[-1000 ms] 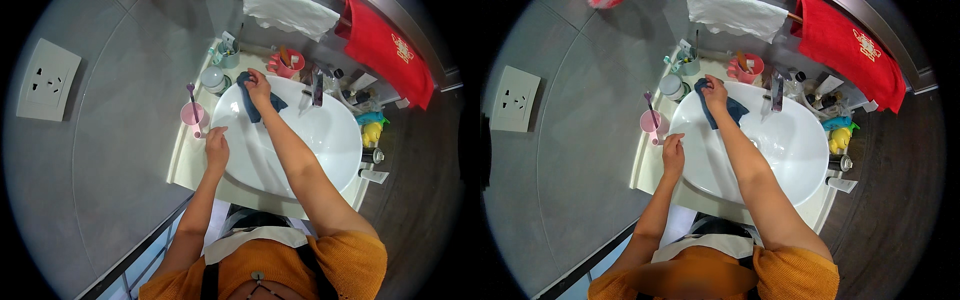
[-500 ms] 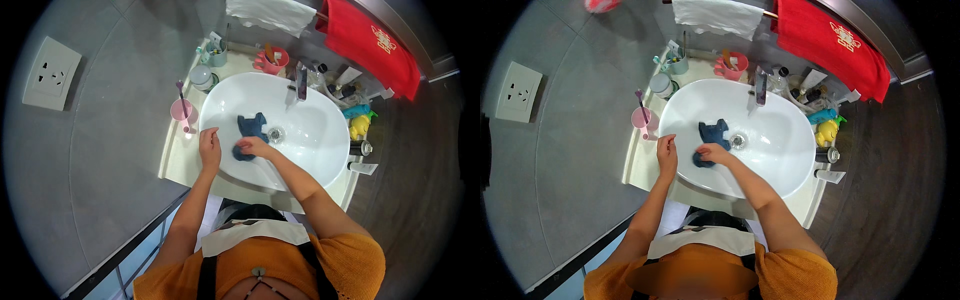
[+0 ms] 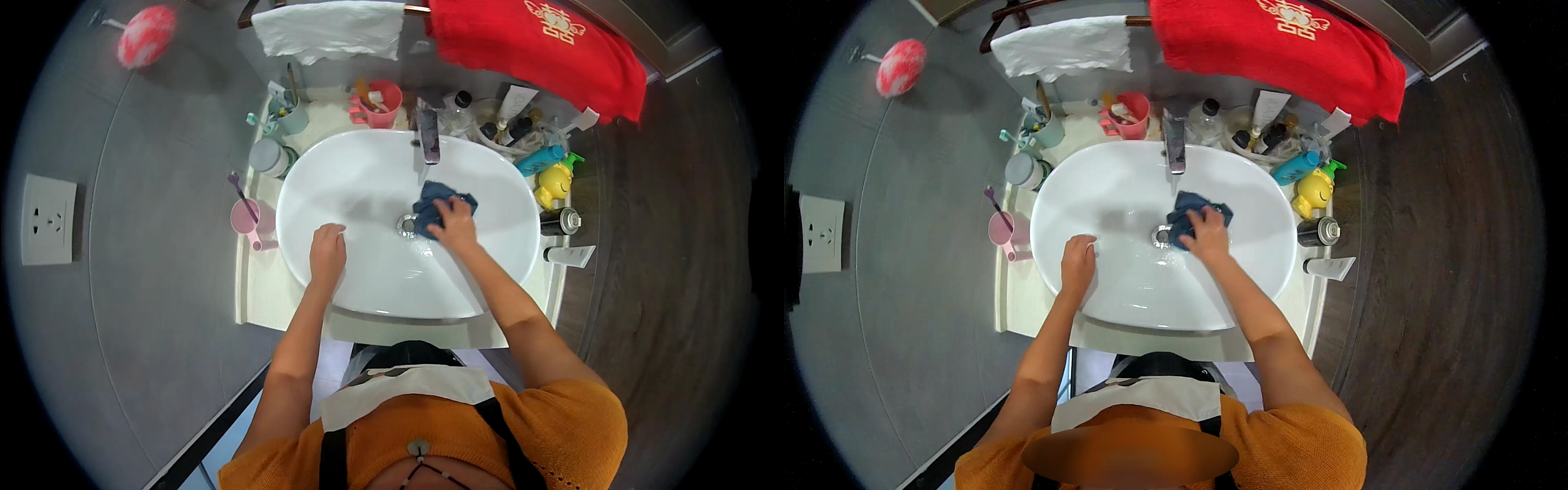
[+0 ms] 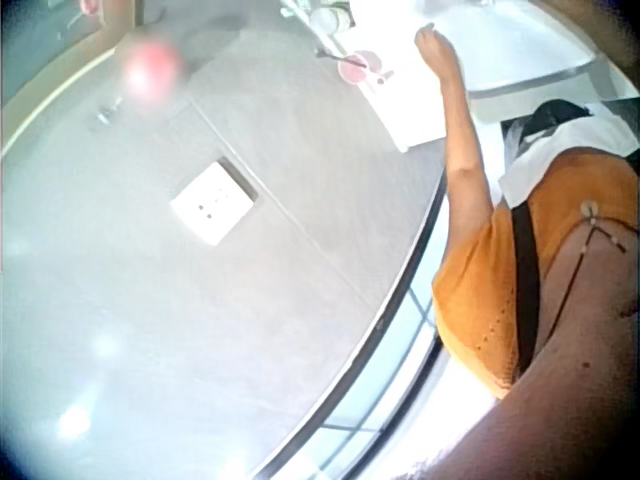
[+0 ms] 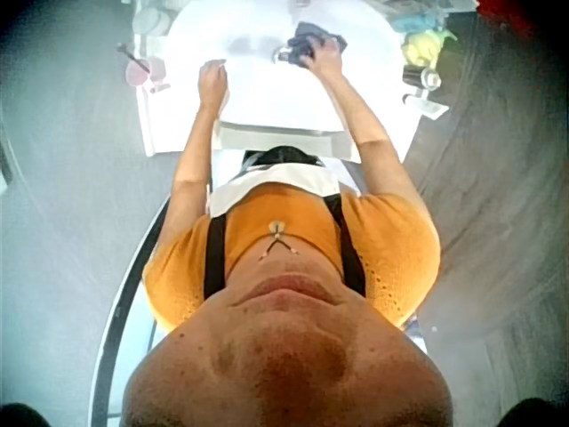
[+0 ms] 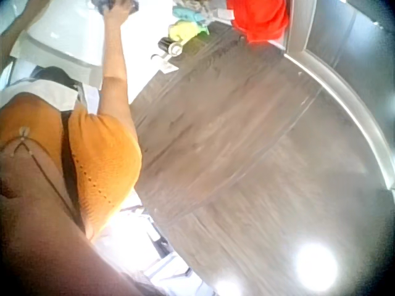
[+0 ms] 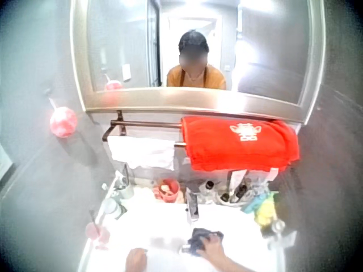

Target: The person wipes a white desk surface near a window using a blue cloth, moves headphones, a phone, a power brick, and two bags of peanuts to reach different parts of the surface, and then rinses the cloth under a bathroom faucet.

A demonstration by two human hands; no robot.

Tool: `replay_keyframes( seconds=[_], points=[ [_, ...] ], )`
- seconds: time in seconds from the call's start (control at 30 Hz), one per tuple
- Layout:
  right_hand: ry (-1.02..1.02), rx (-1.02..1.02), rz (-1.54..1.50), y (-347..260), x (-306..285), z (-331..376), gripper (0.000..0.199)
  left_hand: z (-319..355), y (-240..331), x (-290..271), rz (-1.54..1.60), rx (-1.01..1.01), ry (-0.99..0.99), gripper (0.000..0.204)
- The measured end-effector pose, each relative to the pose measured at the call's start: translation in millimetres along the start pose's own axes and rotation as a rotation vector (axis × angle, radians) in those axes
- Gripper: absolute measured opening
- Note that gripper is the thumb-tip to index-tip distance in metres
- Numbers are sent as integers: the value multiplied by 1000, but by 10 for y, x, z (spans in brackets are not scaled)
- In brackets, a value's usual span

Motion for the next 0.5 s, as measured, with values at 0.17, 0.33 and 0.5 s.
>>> replay_keyframes(
  seconds=[0.17, 0.33, 0.5],
  points=[
    [-242, -325, 111, -118, 492, -225, 26, 17, 68, 266, 28, -2, -43, 18],
    [-143, 15, -258, 104, -144, -733, 25, 90, 47, 368, 51, -54, -61, 17],
    [64, 5, -595, -108, -1149, -748, 32, 122, 88, 351, 117, -89, -50, 16]
  ],
)
Point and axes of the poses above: each hand's wrist, its own z-axis away from the middle knuckle, its own x-axis out of the palm, y = z × x, the point moved 10 cm from there along -z, towards the middle knuckle, and after that the axes turned 11 degrees about x, right-handed, at the moved point
